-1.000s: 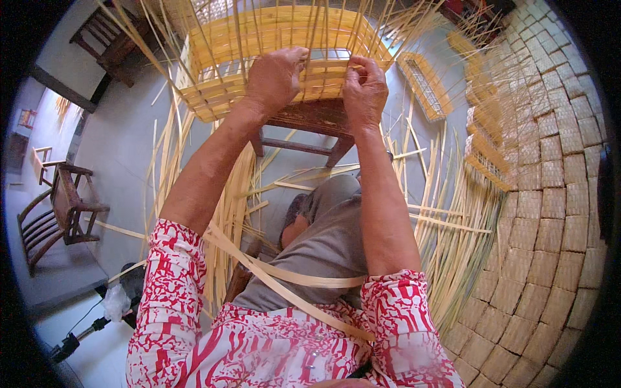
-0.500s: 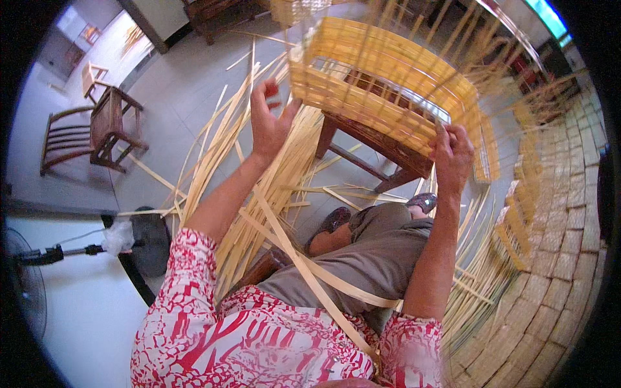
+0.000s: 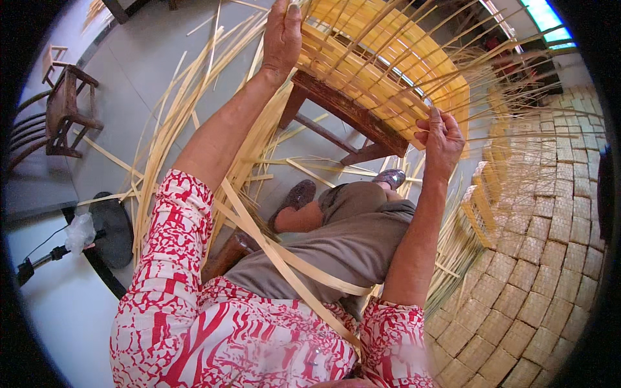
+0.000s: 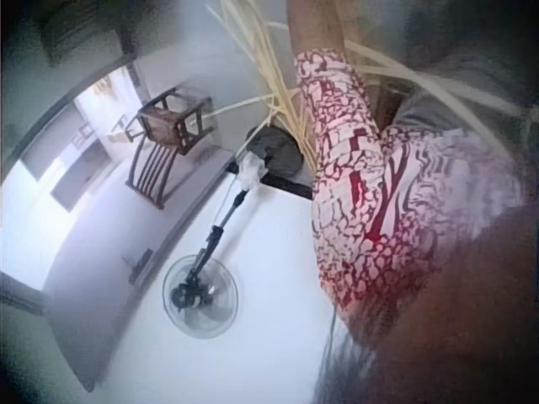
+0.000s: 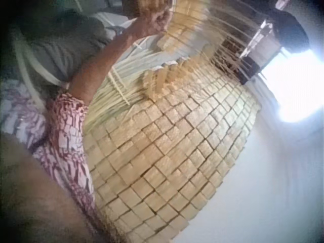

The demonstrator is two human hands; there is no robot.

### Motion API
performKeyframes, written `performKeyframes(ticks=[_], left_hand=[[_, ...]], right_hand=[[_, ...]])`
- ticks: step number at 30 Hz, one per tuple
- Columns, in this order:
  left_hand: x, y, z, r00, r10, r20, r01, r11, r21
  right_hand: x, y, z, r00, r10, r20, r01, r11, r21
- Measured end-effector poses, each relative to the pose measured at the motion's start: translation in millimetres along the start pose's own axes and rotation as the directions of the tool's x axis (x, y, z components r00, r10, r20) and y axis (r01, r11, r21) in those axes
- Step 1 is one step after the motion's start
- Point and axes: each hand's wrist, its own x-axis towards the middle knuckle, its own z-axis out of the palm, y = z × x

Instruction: The person weaves a basket by hand, interlacing thin bamboo strips through a pre-formed frame. They repeatedly pull and adjust the strips to tighten the weave and maintain the basket's shape.

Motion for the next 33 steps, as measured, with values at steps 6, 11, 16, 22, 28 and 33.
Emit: performKeyframes(ticks=[6, 11, 16, 22, 28, 33], left_hand=[[15, -26, 0, 0.998, -0.063, -0.026, 0.059, 0.989, -0.132], [-13, -33, -52, 0.958, -0.259, 0.124, 0.282, 0.930, -0.236], [-52, -11, -162, 0.594, -0.349, 0.725, 0.347, 0.924, 0.161], [-117, 123, -205, 0.061, -0.342, 0.938, 0.259, 0.913, 0.316], [-134, 137, -209, 0.115, -0.424, 0.898, 0.461, 0.824, 0.330], [-108, 189, -159, 0.406, -0.086, 0.910, 0.244, 0.970, -0.017]], right_hand=[[6, 10, 14, 0.994, -0.076, -0.081, 0.068, 0.993, -0.100], [17, 36, 10, 0.970, -0.244, 0.003, 0.243, 0.964, -0.109], [3, -6, -5, 0.937, -0.327, -0.123, 0.335, 0.941, 0.052], [-29, -13, 2, 0.948, -0.309, -0.078, 0.318, 0.934, 0.162], [-80, -25, 22, 0.854, -0.079, 0.514, -0.013, 0.985, 0.172], [-155, -89, 13, 0.389, 0.177, 0.904, -0.394, 0.919, -0.010]])
